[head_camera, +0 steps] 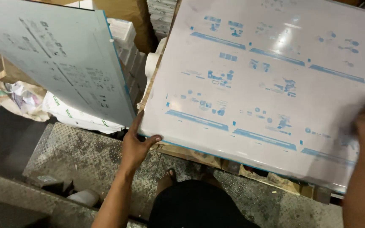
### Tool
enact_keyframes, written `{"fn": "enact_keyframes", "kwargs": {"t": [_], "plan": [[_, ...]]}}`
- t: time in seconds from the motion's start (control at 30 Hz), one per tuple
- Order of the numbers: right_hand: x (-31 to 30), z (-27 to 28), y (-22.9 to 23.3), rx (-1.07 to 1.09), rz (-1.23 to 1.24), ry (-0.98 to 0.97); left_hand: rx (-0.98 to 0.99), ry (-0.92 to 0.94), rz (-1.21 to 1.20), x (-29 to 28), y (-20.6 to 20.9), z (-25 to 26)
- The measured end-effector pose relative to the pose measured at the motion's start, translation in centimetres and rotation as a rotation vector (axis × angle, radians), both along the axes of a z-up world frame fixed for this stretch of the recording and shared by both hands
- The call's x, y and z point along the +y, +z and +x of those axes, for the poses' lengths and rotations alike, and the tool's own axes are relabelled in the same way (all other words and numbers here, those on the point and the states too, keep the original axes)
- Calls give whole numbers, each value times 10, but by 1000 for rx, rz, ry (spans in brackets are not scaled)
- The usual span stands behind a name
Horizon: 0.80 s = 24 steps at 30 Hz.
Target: Cleaning a large metal printing plate with a sponge and a solution in an industrial setting.
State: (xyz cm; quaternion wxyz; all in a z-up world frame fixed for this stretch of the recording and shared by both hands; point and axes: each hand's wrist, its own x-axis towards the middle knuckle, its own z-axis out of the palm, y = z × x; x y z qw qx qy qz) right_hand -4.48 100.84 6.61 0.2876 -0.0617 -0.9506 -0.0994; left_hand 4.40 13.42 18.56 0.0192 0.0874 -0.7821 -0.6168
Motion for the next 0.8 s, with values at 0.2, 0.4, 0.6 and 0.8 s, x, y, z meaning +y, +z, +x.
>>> {"fn": "enact_keyframes", "kwargs": {"t": [0.2,0.4,0.6,0.8], "plan": [[-397,-134,39,-116,-272,210,35,-35,9,-3,-10,-6],[-709,-63,102,-397,-535,651,12,-17,66,-2,-14,-1],[-680,-32,133,-902,-799,905,132,-30,17,-3,-28,3],[-376,-46,133,-198,-975,595,61,-46,-56,-6,-9,0]]}}
